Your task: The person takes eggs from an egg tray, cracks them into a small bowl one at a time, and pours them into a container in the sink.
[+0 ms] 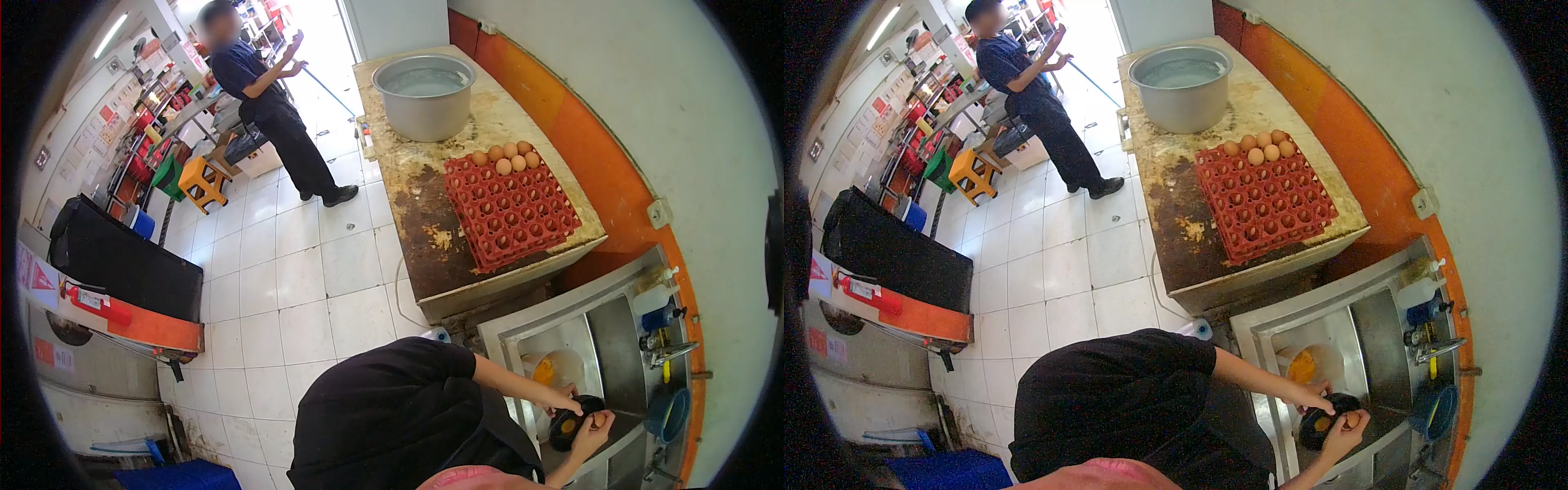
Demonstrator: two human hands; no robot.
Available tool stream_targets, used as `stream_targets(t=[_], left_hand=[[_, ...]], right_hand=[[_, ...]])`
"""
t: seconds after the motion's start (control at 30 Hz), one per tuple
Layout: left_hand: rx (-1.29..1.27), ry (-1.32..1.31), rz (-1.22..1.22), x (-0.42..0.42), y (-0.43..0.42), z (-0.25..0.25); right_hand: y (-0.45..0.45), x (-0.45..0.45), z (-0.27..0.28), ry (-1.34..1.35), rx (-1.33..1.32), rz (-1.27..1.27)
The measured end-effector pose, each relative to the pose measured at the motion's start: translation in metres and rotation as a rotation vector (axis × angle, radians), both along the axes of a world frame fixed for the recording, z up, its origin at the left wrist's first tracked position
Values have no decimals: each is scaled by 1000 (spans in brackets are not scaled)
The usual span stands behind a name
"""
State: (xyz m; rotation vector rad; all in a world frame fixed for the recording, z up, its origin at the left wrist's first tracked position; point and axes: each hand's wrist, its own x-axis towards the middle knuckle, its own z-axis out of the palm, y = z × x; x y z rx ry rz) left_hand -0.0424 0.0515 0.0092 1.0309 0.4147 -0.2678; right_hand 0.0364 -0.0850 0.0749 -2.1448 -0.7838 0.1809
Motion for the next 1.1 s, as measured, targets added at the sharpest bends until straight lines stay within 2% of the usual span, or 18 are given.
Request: stream_targets(t=[0.07,0.17,0.23,0.33,0.43,0.5,0.53,0.6,0.63,0.67,0.7,0.73,0.77,0.83,0.9,0.97,1.03,1.1], left_hand=[[-59,19,-5,-1,2,-2],[-132,48,16,-3,8,-3],[-151,59,30,-3,10,-5],[-168,64,-12,-3,20,-7],[-233,58,-10,3,19,-25],[-267,-15,-93,7,27,-39],[-190,-152,-46,12,26,-62],[450,-737,-18,5,40,-102],[119,-316,-203,-9,56,-60],[72,-311,-163,-1,59,-80],[-48,64,-124,-2,67,-52],[-54,-65,-13,-4,70,-63],[-85,-156,31,12,73,-114],[48,134,190,1,80,-41],[136,138,142,4,86,-47],[233,141,139,6,99,-49],[373,100,121,13,95,-47],[529,-73,155,19,88,-51]], right_hand=[[-6,5,-7,-4,28,-9],[-20,13,-23,-64,257,-13],[-36,17,-35,214,388,-13],[-45,6,-39,285,463,-75],[-50,-19,-9,414,353,-173],[-58,-28,-14,310,368,-280],[-64,-32,-14,340,457,-277],[-86,-38,-24,410,486,-383],[-97,-47,-24,427,520,-411],[-111,-54,-23,401,416,-408],[-135,-55,-35,295,202,-405],[-152,-64,-48,325,157,-495],[-171,-78,-64,359,119,-569],[-220,-106,-116,281,-172,-633],[-230,-142,-123,283,-587,-753],[-248,-168,-156,333,-746,-830],[-257,-187,-174,438,-692,-842],[-275,-199,-207,363,-882,-727]])
